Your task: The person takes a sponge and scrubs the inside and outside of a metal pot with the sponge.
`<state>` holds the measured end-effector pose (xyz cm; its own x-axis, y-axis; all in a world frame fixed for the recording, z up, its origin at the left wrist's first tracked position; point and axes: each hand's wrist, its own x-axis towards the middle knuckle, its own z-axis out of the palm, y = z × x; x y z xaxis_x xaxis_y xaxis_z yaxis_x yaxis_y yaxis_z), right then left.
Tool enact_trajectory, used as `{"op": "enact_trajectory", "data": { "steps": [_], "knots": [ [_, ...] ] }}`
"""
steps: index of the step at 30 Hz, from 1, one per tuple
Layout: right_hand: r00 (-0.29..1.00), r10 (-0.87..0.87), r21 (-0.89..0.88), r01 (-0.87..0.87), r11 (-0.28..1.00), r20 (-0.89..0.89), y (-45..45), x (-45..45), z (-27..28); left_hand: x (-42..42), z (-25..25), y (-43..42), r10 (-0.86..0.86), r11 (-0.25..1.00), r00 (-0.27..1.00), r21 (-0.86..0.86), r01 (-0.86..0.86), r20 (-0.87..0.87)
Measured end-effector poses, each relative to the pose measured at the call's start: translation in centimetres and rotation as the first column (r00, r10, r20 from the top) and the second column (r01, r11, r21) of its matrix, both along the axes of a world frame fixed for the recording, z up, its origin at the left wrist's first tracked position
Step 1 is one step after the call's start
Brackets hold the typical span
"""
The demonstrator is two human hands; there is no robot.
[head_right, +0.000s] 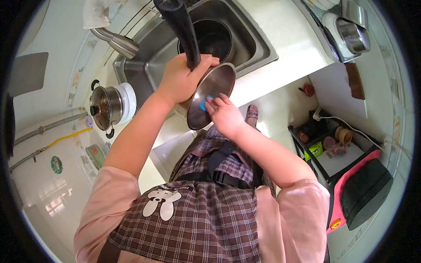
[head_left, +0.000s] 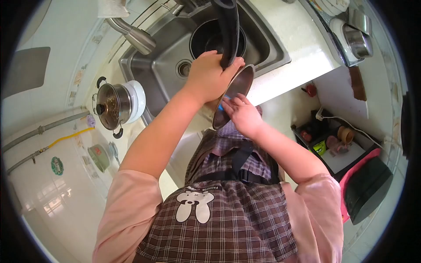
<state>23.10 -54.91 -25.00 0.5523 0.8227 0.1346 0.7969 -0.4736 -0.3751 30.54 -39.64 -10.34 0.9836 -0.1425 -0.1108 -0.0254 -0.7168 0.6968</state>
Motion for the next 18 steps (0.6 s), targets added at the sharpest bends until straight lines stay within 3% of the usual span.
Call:
{"op": "enact_trajectory", "data": {
  "steps": [3,5,7,9,11,12,15,17,18],
  "knots": [
    [0.963,-0.149,-0.055,0.165,0.985,0.225,-1.1,1.8,-0.1,-0.2,-0.8,-0.1,-0.023,1.0,0.994,0.024,0.02,0.107],
    [0.994,-0.092,-0.222,0.104,0.969,0.062,0.6,2.3,1.2,-0.4,-1.6,-0.6,-0.045,0.999,0.968,0.036,0.038,0.249],
    [0.983,-0.065,-0.295,0.013,0.955,-0.169,2.5,2.1,1.3,-0.2,-1.0,-0.6,-0.075,0.992,0.982,0.109,0.056,0.173],
    [0.998,-0.014,-0.16,0.004,0.987,-0.058,1.2,0.3,0.5,-0.2,-0.7,-0.3,-0.071,0.989,0.988,0.141,0.052,0.137],
    [0.999,-0.037,-0.05,0.036,0.998,-0.013,-0.8,-0.3,-0.2,-0.2,-0.5,0.2,-0.007,1.0,0.998,0.031,0.005,0.062],
    [0.992,-0.07,-0.102,0.08,0.992,0.104,-1.2,0.3,0.1,-0.3,-0.6,0.3,0.024,0.999,1.0,-0.024,-0.023,0.021],
    [0.993,-0.106,-0.162,0.114,0.98,0.056,0.5,3.2,0.9,-0.5,-1.1,0.1,-0.039,0.997,0.978,0.078,0.023,0.206],
    [0.992,-0.03,-0.322,-0.01,0.947,-0.12,2.5,2.8,1.5,-0.6,-1.2,0.1,-0.014,0.999,0.983,0.035,0.008,0.183],
    [0.997,-0.005,-0.245,-0.014,0.969,-0.078,2.2,1.7,1.0,-0.4,-1.2,0.1,-0.005,1.0,0.985,0.014,0.002,0.175]
  ]
}}
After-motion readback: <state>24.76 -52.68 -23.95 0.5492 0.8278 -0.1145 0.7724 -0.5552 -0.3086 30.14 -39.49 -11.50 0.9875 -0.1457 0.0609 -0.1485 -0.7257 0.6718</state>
